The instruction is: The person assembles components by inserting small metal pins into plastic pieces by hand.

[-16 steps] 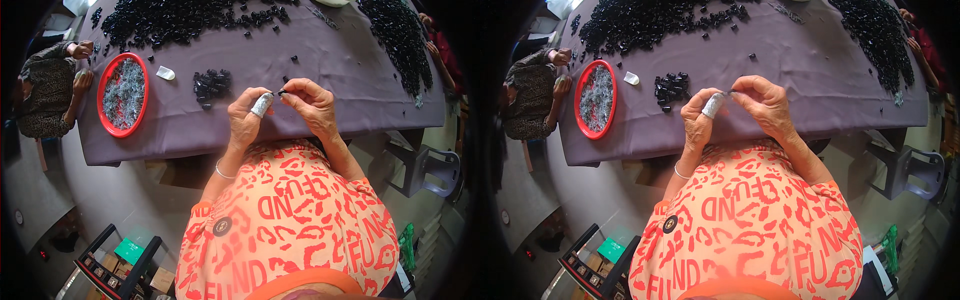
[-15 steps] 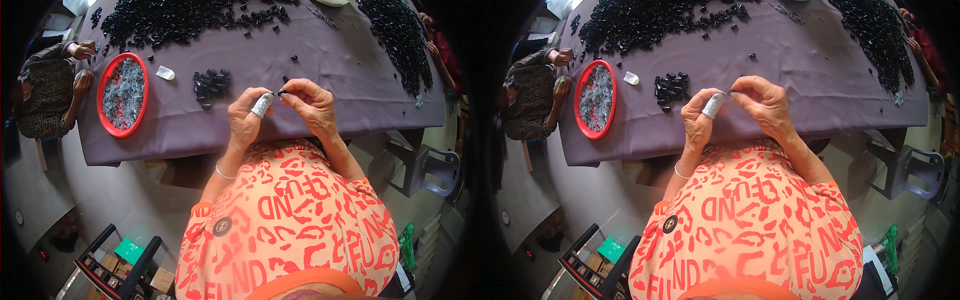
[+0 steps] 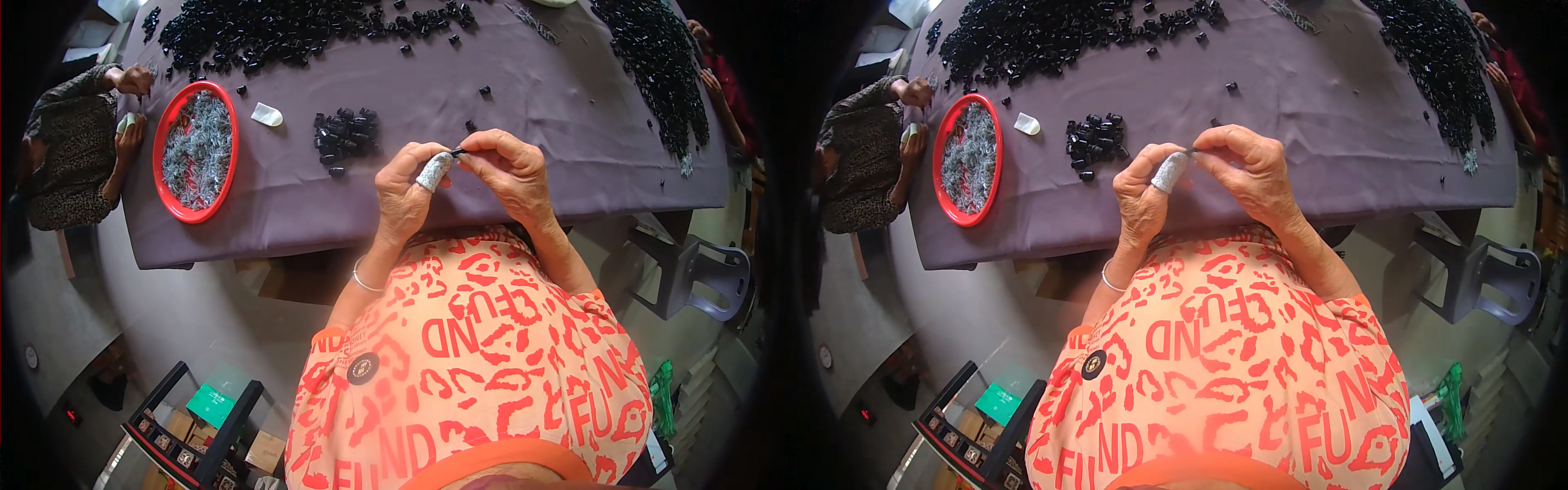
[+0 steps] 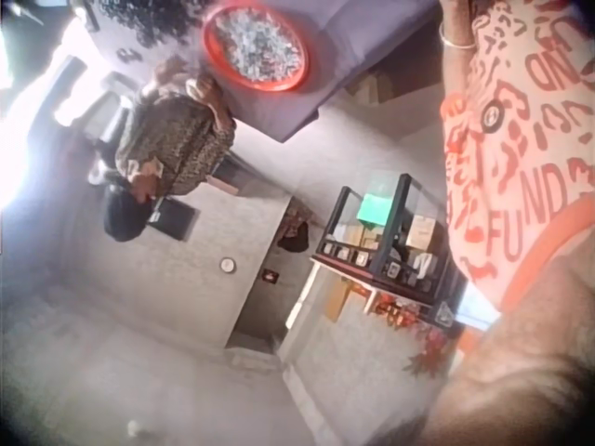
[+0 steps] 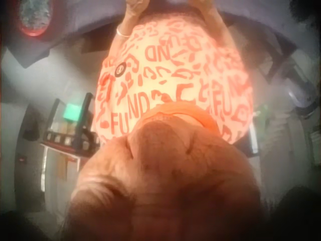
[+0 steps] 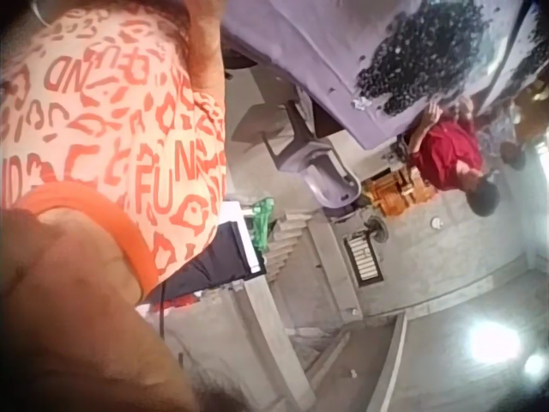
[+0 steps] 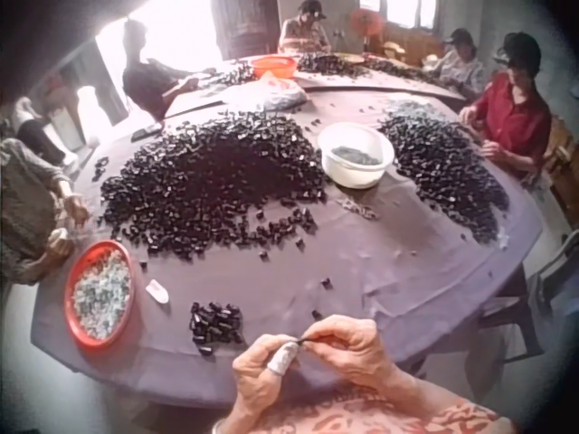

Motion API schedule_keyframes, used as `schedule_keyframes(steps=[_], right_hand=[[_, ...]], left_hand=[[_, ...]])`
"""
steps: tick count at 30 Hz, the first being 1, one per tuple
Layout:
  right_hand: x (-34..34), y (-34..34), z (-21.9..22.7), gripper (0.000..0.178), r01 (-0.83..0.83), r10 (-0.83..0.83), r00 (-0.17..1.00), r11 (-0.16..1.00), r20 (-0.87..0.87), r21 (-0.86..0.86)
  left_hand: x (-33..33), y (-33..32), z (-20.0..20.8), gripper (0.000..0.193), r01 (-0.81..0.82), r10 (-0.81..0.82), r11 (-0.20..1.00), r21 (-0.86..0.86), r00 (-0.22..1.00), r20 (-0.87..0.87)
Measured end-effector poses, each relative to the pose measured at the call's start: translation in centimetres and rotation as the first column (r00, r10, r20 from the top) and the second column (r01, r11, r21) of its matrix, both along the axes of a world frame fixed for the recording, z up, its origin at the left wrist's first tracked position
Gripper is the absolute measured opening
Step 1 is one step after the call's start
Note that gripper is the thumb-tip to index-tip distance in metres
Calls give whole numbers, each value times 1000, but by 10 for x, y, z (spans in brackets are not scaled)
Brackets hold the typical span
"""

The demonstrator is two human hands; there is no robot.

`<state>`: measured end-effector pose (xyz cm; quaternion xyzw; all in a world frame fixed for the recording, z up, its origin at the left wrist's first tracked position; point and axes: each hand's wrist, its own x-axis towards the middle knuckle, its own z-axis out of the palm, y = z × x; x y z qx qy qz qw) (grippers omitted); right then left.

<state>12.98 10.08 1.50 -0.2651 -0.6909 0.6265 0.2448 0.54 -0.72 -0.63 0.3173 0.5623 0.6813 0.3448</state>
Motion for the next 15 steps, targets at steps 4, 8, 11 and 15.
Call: schedule_keyframes(steps=[4,8,11,15], right_hand=[[-2,0,0,16,-17,20,999,995,-31,99],[-5,-1,-2,16,1,11,998,983,-63,184],[-7,1,-1,18,21,4,996,965,-94,263],[-5,6,6,19,-36,59,997,937,-55,349]], left_hand=[[1,-1,1,11,-17,17,1000,-5,999,-28],[0,-1,0,12,-27,26,1000,-12,996,-81],[0,-1,2,12,-16,14,1000,-22,996,-92],[-1,0,5,15,-48,47,999,3,973,-227]])
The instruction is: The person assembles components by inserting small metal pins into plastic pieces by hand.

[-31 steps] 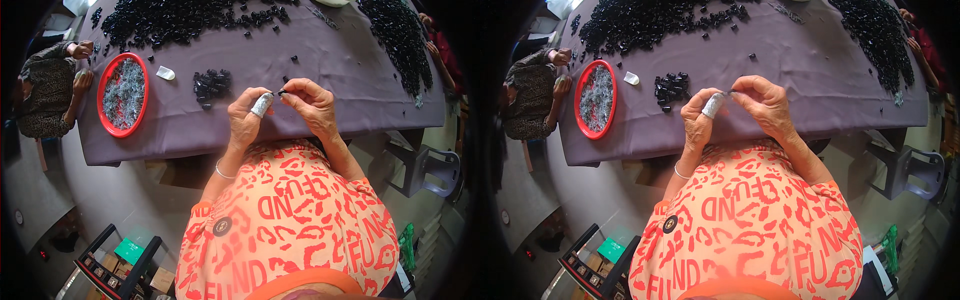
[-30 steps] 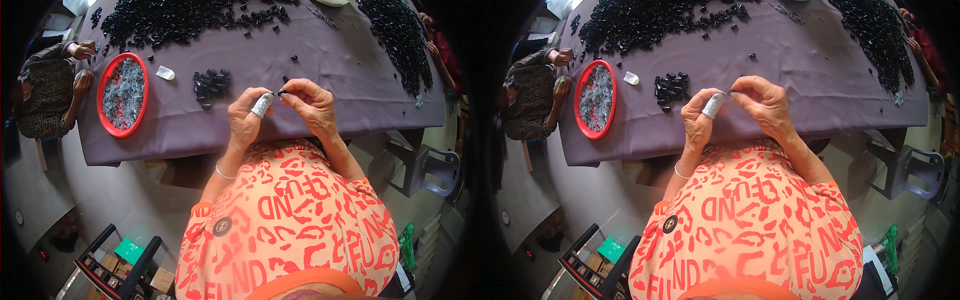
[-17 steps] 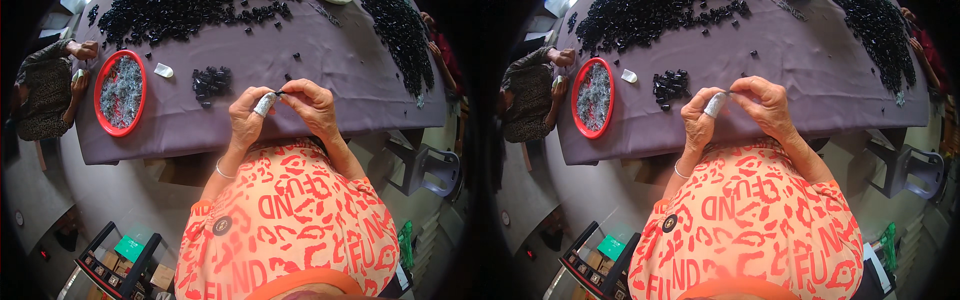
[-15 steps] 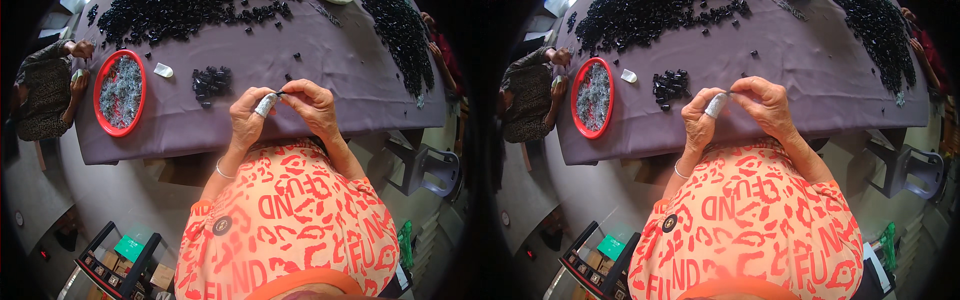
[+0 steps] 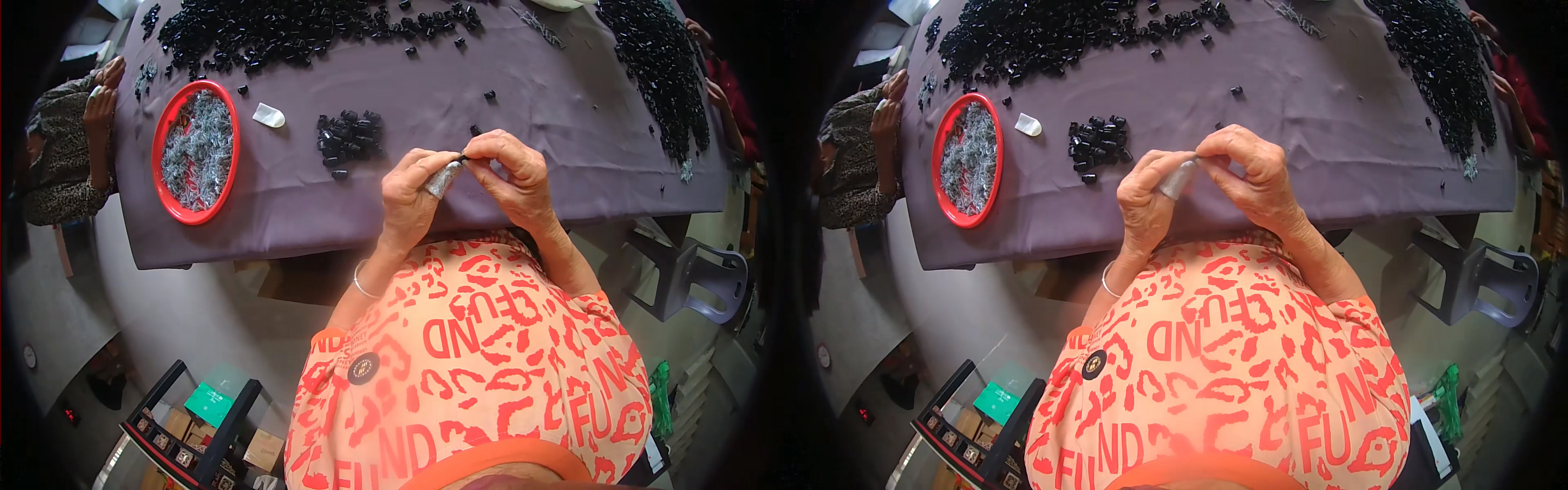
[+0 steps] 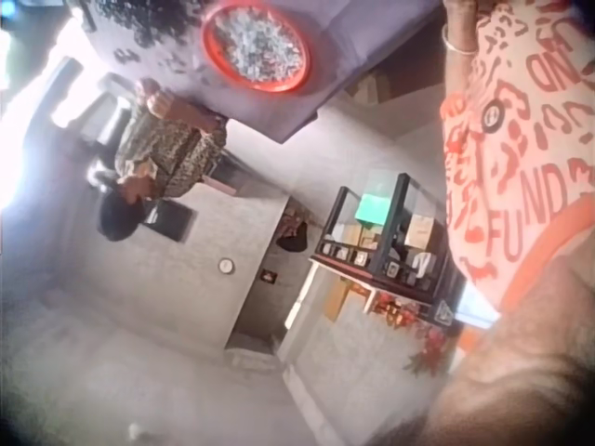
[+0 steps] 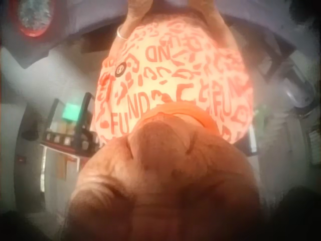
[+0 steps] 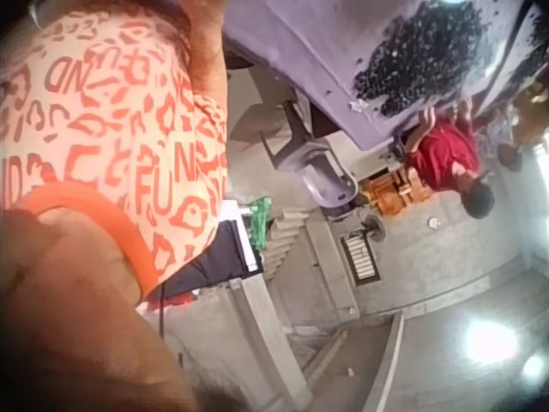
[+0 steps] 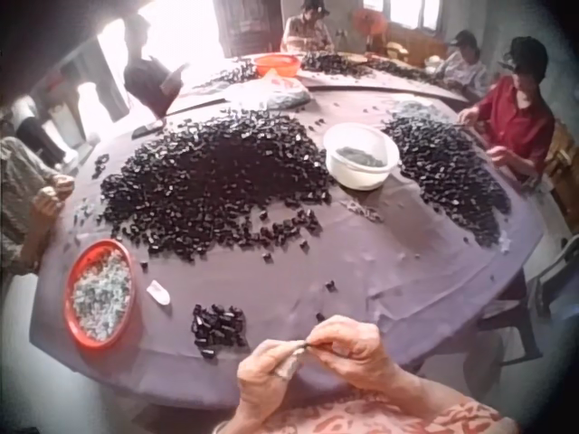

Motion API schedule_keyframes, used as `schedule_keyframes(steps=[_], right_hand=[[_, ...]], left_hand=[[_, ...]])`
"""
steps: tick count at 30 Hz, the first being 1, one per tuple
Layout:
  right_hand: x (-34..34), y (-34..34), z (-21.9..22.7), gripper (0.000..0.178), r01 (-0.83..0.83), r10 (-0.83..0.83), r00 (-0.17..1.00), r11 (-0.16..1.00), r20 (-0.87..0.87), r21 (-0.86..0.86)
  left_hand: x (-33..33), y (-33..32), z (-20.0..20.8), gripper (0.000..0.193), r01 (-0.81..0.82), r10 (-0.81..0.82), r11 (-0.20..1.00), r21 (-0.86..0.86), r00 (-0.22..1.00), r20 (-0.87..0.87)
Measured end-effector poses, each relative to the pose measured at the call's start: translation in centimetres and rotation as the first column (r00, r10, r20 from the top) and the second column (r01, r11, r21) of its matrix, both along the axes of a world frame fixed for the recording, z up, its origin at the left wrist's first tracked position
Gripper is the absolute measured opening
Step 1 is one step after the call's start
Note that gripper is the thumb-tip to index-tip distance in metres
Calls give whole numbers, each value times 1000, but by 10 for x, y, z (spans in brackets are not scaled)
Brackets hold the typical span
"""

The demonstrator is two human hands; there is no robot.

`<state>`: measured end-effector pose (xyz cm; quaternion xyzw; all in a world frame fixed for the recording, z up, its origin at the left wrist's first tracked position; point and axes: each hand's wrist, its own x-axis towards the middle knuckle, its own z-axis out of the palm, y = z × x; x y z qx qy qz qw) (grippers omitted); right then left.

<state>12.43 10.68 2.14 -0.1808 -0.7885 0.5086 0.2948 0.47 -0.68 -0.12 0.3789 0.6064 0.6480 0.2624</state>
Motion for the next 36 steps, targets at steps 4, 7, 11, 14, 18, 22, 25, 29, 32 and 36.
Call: schedule_keyframes(steps=[4,7,11,14,18,22,25,29,32,36], right_hand=[[3,3,1,22,-24,13,998,985,64,173],[-3,4,-6,29,-32,-13,994,917,109,399],[-5,3,-12,35,-105,6,974,900,228,424],[-4,4,-13,37,-88,-6,978,894,208,440],[-4,3,-12,41,-81,-14,979,891,206,446],[-2,0,-11,44,-83,-7,978,905,208,417],[0,1,-18,49,-99,24,984,895,174,435],[-2,3,-14,51,-136,71,983,896,167,423],[-4,4,-15,49,-151,95,984,897,152,416],[1,8,-15,45,-142,70,979,909,191,391]], left_hand=[[-7,2,-5,22,-40,37,999,5,858,-512],[-5,4,-8,24,-92,-4,991,-98,707,-707],[-10,5,-5,20,-140,4,982,-126,682,-731],[-11,0,16,15,5,4,929,-370,1000,23],[-13,12,26,18,257,-51,884,-390,883,467],[-17,16,20,21,305,-76,844,-441,882,465],[-17,17,19,16,315,-74,849,-425,867,493],[-21,15,15,16,335,-69,852,-401,832,550],[-22,14,16,19,338,-82,848,-409,845,528],[-21,16,21,25,360,-65,842,-401,807,588]])
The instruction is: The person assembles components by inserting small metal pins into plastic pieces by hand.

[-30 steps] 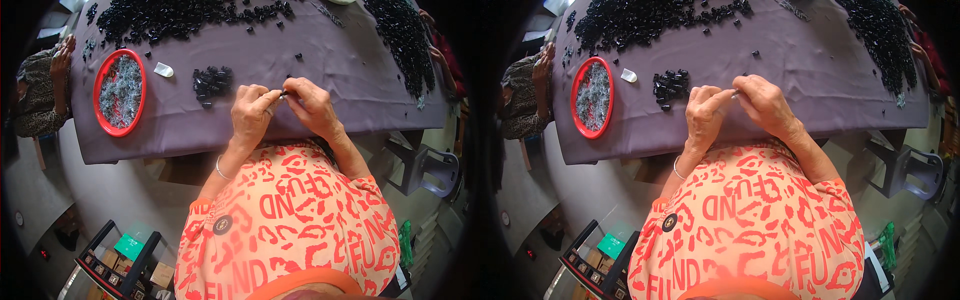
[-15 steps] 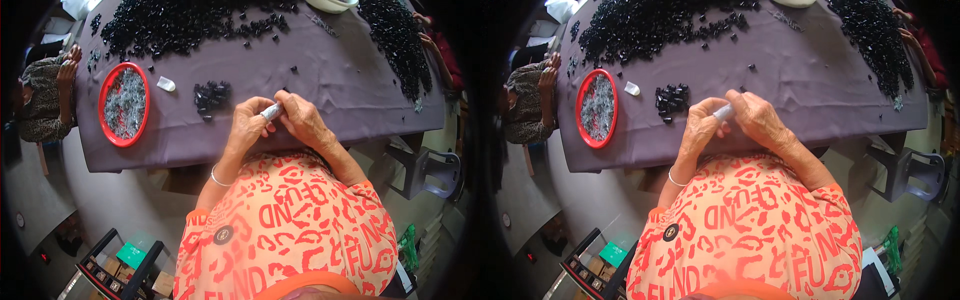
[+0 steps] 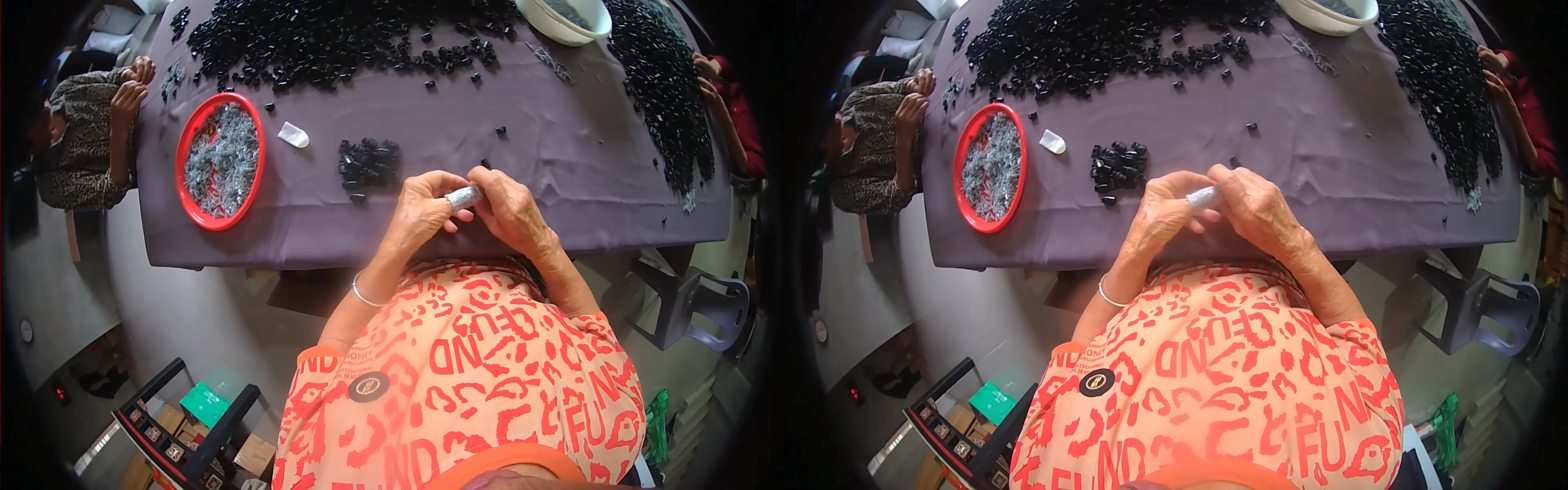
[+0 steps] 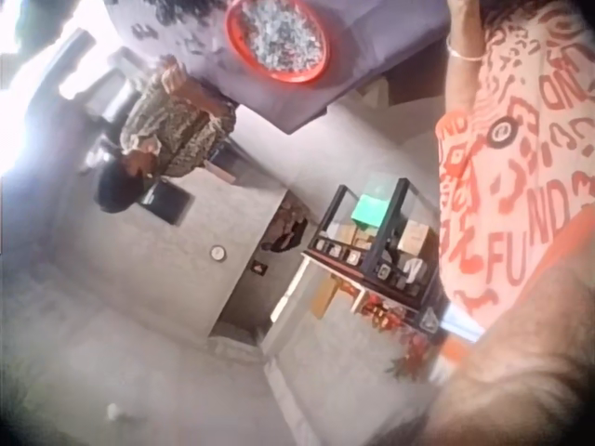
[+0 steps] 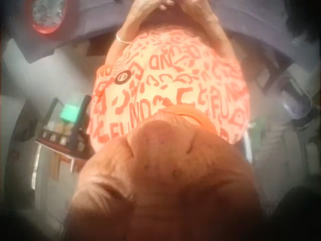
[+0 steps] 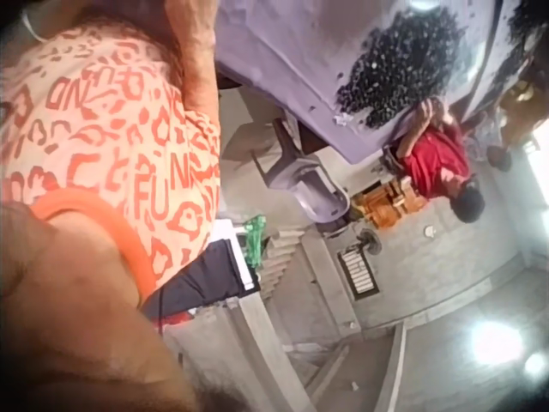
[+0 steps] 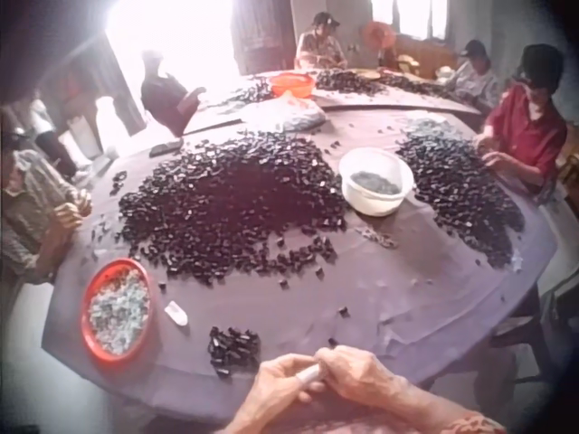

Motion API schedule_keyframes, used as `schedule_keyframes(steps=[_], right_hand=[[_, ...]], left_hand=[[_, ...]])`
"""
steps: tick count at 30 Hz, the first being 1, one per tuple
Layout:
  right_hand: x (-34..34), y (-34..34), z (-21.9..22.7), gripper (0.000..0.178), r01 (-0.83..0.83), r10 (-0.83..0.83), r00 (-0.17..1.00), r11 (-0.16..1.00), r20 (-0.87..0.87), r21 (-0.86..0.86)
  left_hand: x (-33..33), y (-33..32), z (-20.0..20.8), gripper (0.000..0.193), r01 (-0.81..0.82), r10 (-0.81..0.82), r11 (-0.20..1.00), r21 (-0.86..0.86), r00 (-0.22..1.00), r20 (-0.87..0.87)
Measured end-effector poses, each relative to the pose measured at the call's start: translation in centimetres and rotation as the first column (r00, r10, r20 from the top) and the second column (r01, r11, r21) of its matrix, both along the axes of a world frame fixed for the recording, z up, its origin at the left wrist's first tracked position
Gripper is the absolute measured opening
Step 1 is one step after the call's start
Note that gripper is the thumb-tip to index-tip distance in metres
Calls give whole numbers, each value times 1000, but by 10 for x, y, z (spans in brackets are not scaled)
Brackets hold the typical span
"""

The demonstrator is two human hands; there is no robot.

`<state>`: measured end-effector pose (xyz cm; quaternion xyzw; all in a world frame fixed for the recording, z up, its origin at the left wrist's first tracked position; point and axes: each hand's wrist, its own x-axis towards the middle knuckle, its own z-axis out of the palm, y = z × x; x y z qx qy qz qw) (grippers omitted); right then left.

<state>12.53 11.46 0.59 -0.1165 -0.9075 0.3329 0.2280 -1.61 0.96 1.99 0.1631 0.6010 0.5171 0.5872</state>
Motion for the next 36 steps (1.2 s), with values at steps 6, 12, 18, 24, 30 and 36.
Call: schedule_keyframes(steps=[6,12,18,24,30,36], right_hand=[[-1,5,8,44,-54,54,998,999,-10,-4],[-27,-13,19,45,-136,137,989,990,-49,24],[-36,-16,-7,53,-151,147,984,988,-103,-32],[-32,-13,-11,56,-161,141,983,970,-114,-184],[-16,71,2,30,295,-243,938,934,-247,202],[-22,173,-27,38,519,-594,804,706,5,482]], left_hand=[[1,1,5,12,-25,24,998,-50,999,-22],[-2,-14,-33,6,208,-2,939,274,800,-600],[5,-7,-32,12,-29,90,981,193,944,-317],[-2,0,-37,10,434,-36,901,6,88,-995],[10,-4,-9,22,2,-11,998,-59,990,-139],[9,-8,-4,18,-34,37,999,20,975,-218]])
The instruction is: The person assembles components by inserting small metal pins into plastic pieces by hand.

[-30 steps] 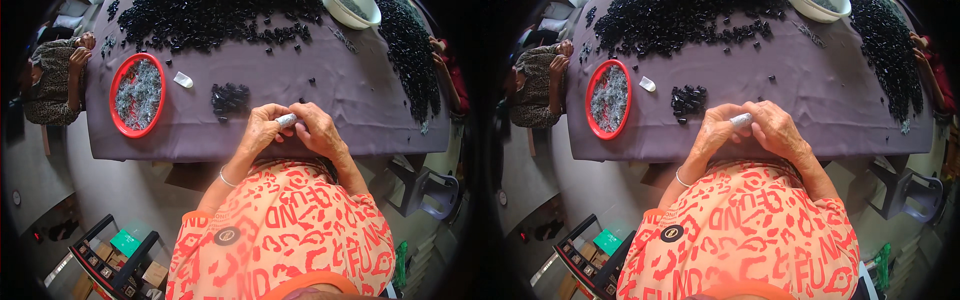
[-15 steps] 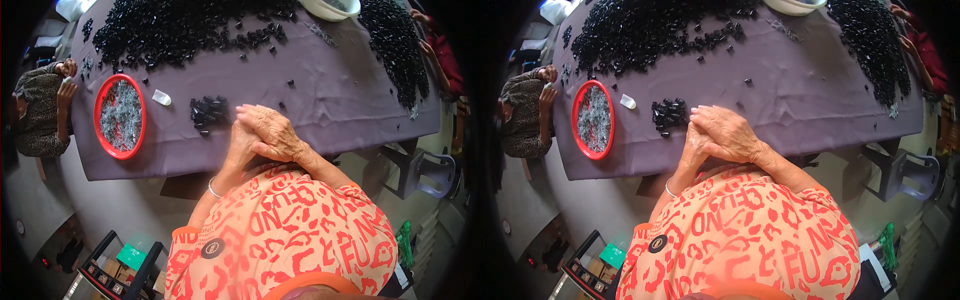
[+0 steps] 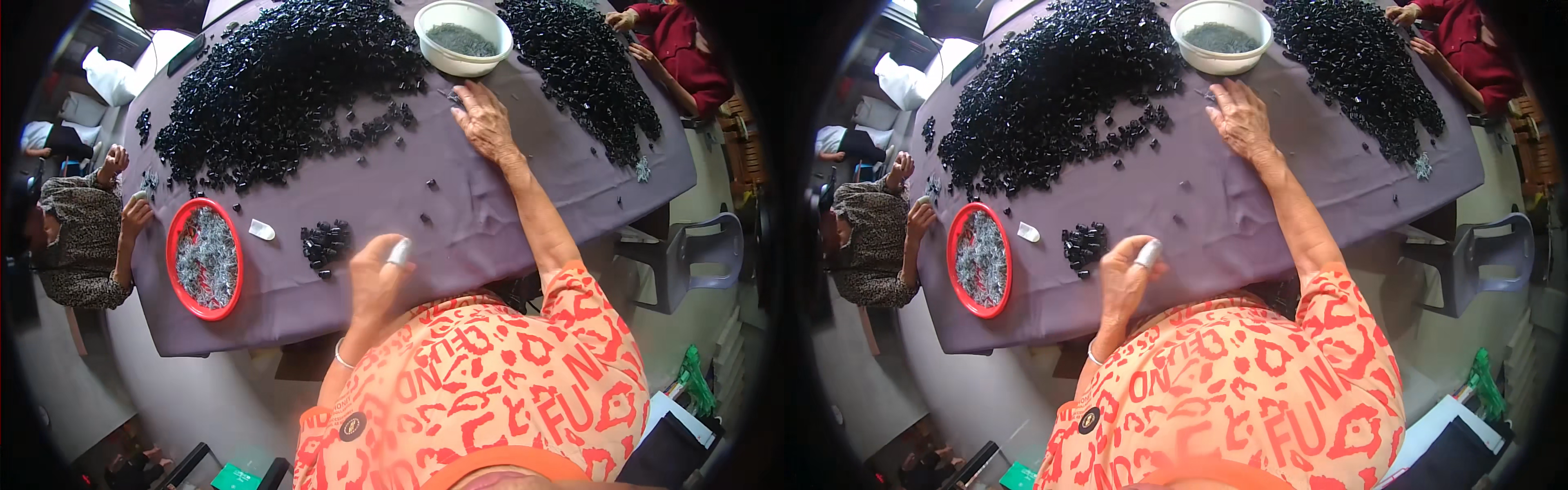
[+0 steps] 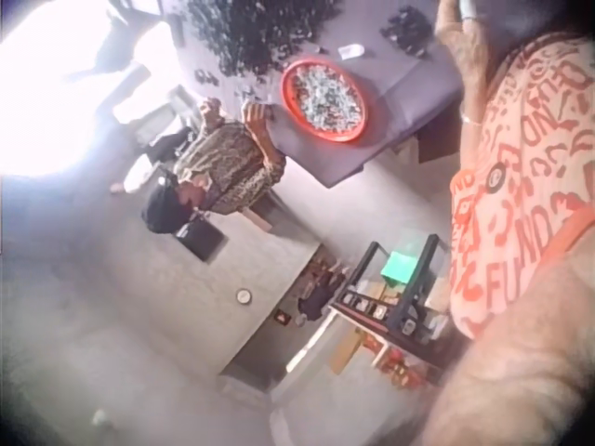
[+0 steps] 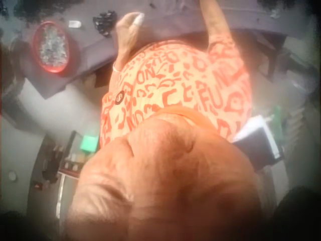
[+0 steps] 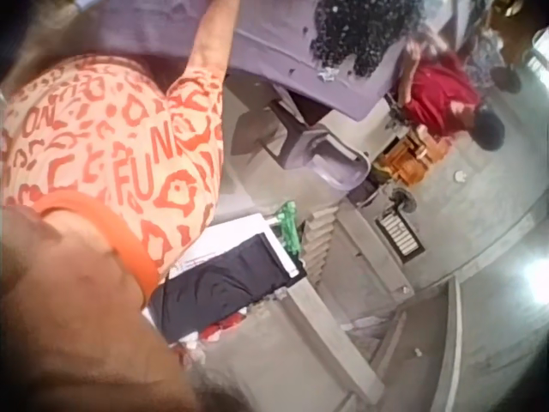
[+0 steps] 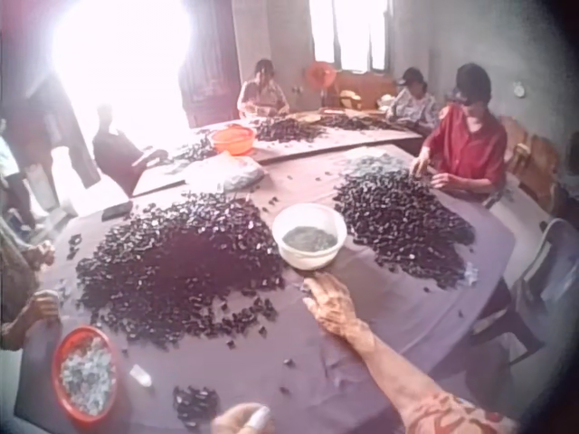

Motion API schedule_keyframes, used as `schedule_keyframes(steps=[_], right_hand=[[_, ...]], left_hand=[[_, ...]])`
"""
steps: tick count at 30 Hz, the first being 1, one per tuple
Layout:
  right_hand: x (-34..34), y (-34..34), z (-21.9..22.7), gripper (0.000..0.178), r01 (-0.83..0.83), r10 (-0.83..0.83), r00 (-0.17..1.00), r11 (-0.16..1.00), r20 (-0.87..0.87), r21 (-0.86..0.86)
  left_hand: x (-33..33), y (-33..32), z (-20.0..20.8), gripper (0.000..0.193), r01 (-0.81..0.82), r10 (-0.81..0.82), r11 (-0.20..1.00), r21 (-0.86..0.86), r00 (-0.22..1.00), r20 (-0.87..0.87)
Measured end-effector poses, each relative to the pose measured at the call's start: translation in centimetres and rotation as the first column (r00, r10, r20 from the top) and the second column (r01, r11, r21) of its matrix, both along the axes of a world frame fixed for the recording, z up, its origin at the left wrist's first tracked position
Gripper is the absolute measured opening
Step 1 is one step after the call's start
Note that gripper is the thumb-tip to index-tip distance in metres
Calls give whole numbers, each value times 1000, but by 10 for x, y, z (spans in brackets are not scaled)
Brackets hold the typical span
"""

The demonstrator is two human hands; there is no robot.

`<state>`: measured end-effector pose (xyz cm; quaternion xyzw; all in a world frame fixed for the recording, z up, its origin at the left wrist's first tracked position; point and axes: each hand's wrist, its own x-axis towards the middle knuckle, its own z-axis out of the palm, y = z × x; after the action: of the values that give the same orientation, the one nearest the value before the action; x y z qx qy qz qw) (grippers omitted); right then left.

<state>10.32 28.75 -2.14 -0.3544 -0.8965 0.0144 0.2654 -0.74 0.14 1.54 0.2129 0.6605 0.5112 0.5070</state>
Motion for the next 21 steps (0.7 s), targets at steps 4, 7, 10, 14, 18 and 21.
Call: schedule_keyframes(steps=[4,7,10,14,18,21], right_hand=[[0,-47,-6,45,-125,129,986,991,106,-40],[13,-85,10,39,-329,338,940,935,53,-135],[33,-104,13,33,-468,464,882,849,-78,-246],[50,-111,20,26,-482,424,869,841,-256,-246],[51,-106,18,25,-345,253,892,916,-374,-206],[46,-107,18,25,-317,224,897,927,-381,-201]], left_hand=[[-40,-6,9,9,-91,183,978,187,804,-566],[-70,-16,3,14,-120,201,979,167,735,-647],[-79,-18,8,19,-104,161,987,123,599,-785],[-78,-17,8,20,-79,145,989,121,512,-847],[-66,-13,14,21,-140,99,989,45,411,-906],[-55,-12,11,19,-23,234,971,238,291,-928]])
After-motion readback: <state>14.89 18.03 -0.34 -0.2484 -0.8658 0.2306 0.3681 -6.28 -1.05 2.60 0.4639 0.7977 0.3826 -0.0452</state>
